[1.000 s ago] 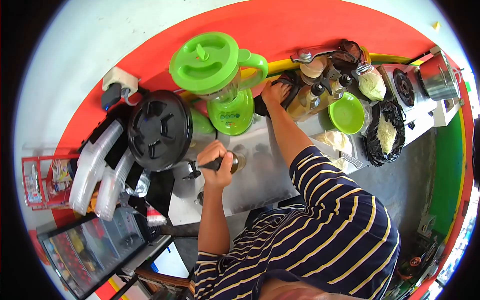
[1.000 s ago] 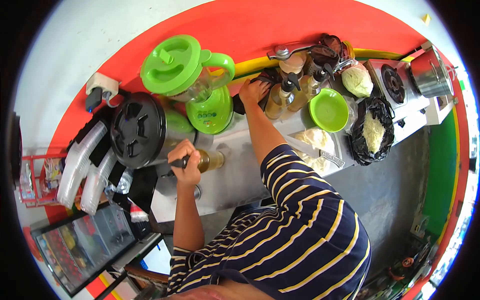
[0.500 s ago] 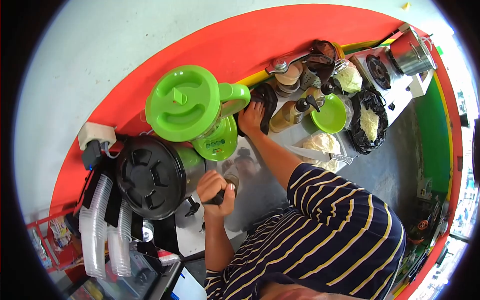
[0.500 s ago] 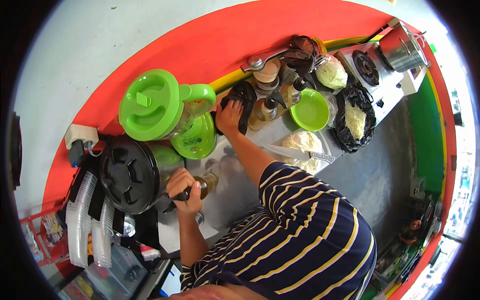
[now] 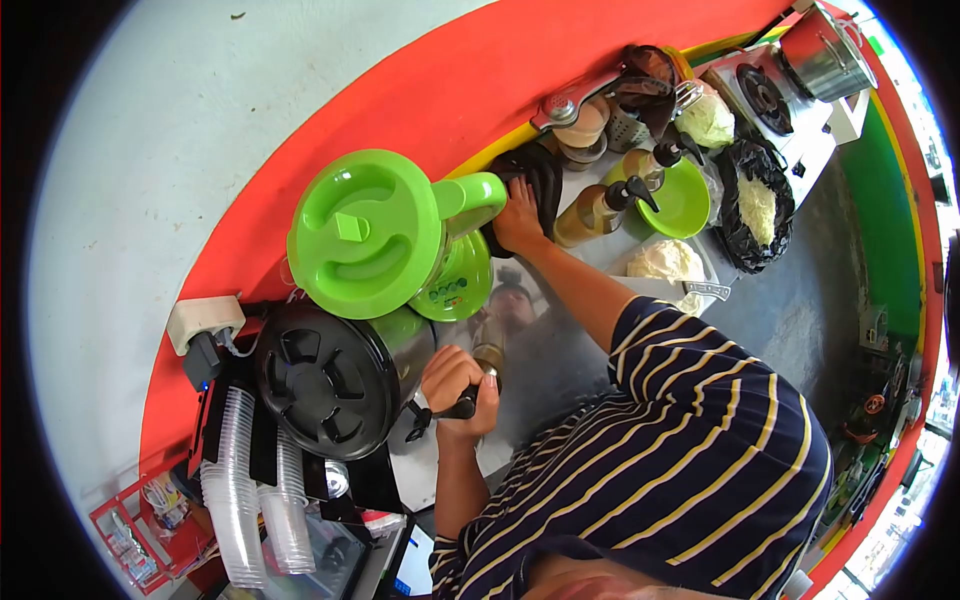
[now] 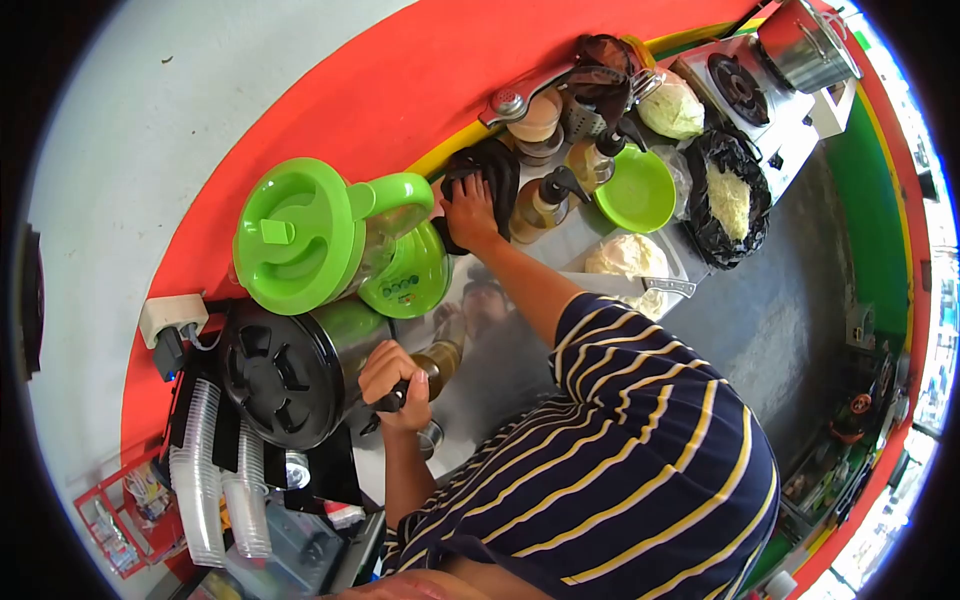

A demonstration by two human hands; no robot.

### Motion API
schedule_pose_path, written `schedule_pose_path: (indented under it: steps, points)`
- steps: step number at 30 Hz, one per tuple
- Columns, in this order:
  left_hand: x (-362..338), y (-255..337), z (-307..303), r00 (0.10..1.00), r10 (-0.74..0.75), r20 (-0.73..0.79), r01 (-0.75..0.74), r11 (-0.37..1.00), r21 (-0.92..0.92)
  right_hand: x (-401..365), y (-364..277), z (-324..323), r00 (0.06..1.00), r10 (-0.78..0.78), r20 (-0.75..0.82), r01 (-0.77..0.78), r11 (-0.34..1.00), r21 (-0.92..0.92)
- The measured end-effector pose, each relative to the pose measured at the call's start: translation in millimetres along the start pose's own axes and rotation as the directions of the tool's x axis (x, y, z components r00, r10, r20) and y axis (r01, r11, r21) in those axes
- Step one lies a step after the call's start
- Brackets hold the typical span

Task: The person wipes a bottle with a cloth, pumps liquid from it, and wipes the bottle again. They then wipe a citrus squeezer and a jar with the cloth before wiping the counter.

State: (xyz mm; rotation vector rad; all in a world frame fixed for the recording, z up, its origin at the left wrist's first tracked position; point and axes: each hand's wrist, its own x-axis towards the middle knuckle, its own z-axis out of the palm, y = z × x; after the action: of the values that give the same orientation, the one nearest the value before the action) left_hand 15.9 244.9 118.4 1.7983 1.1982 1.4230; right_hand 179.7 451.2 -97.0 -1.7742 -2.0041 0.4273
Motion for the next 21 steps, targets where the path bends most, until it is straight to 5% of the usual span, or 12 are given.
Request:
schedule_pose_path:
  steps: [8, 13, 16, 19, 21]
  points:
    - [1.4, -3.8, -2.2, 0.999, 0.013, 0.032, -0.012, 1.000, -0.021, 34.9, -19.2, 2.0, 0.943, 0.323, -0.077, -0.315, 0.943, 0.106]
    - [-1.1, -5.0, -3.7, 1.000, 0.027, -0.012, -0.027, 0.999, -0.026, 24.3, -15.5, 5.6, 0.972, 0.237, -0.007, -0.237, 0.972, -0.009]
    - [3.6, -3.7, -0.7, 1.000, -0.003, -0.019, 0.001, 0.998, -0.061, 1.0, -4.2, 7.9, 1.000, -0.024, 0.010, 0.025, 0.997, -0.067]
    - [11.6, -8.3, 1.5, 1.000, -0.027, -0.006, 0.027, 0.998, -0.059, 9.1, -6.1, 3.6, 0.983, 0.093, 0.160, -0.081, 0.994, -0.077]
    - [15.0, -6.6, 0.8, 0.999, -0.046, 0.005, 0.046, 0.997, -0.057, 18.1, -15.7, 1.5, 0.984, 0.125, 0.126, -0.115, 0.990, -0.083]
